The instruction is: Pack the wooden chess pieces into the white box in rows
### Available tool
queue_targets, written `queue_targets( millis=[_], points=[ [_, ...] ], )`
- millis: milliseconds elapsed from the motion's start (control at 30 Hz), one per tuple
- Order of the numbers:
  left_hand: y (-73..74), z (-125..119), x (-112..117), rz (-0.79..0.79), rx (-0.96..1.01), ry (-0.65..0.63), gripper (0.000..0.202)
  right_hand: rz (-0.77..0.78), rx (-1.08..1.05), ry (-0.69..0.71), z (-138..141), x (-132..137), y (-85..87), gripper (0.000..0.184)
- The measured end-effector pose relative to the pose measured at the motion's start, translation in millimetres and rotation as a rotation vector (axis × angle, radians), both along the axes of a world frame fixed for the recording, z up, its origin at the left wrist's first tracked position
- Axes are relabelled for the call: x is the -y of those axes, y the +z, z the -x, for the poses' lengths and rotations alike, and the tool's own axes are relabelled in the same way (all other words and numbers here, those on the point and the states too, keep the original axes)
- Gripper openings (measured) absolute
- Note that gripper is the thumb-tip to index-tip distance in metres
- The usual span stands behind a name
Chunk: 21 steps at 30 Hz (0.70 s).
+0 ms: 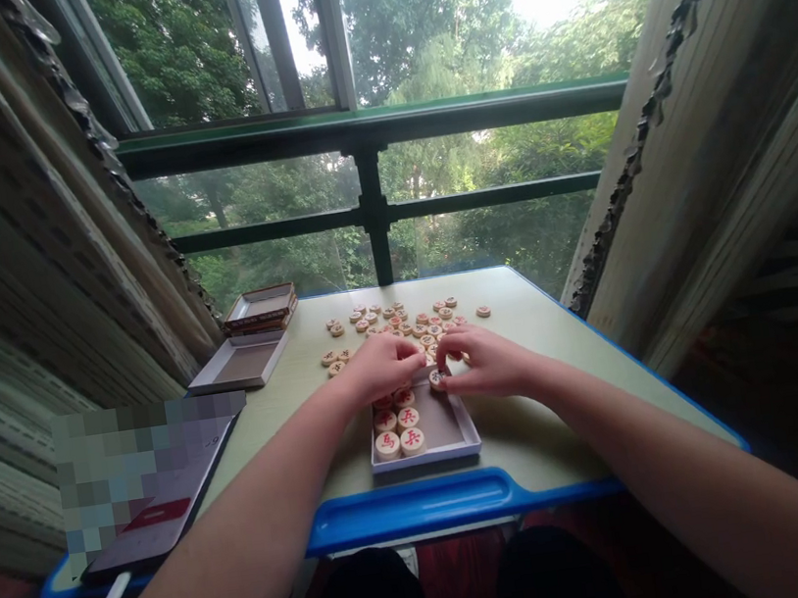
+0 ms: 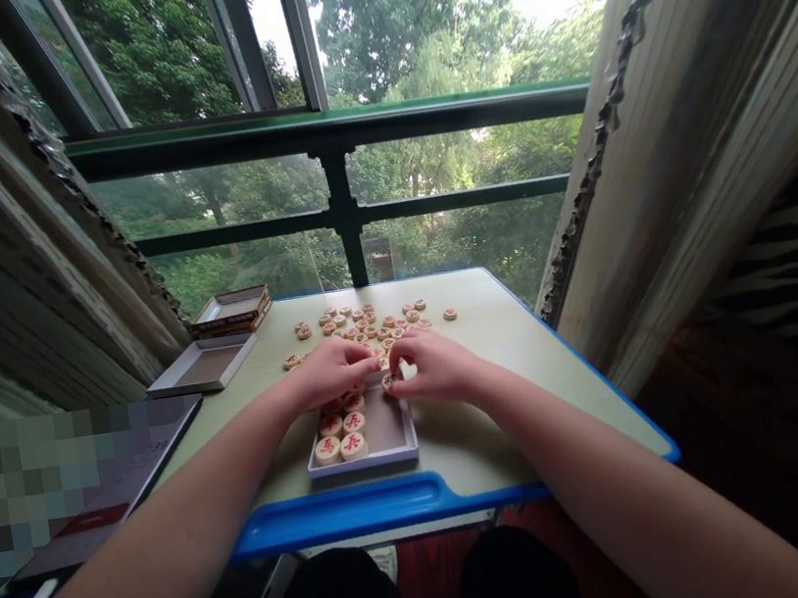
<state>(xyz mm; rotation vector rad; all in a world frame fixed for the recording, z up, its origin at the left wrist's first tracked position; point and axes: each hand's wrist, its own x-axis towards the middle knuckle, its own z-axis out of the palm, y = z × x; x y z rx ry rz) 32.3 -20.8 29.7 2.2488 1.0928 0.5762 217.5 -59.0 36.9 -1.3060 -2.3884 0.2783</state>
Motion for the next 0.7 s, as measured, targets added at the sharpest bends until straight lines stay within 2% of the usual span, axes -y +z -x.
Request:
queue_targets(
  millis=[367,700],
  points=[
    [0.0,0.0,1.2,0.008,-0.009,-0.002,0.028,0.048,0.012,-0.007,2.0,0.8,-1.0,0.016],
    [1.7,0.8,1.8,-0.002,0.001,0.012,0.029,0.030,-0.006,-0.012,-1.0,-0.8,0.5,0.020]
  ],
)
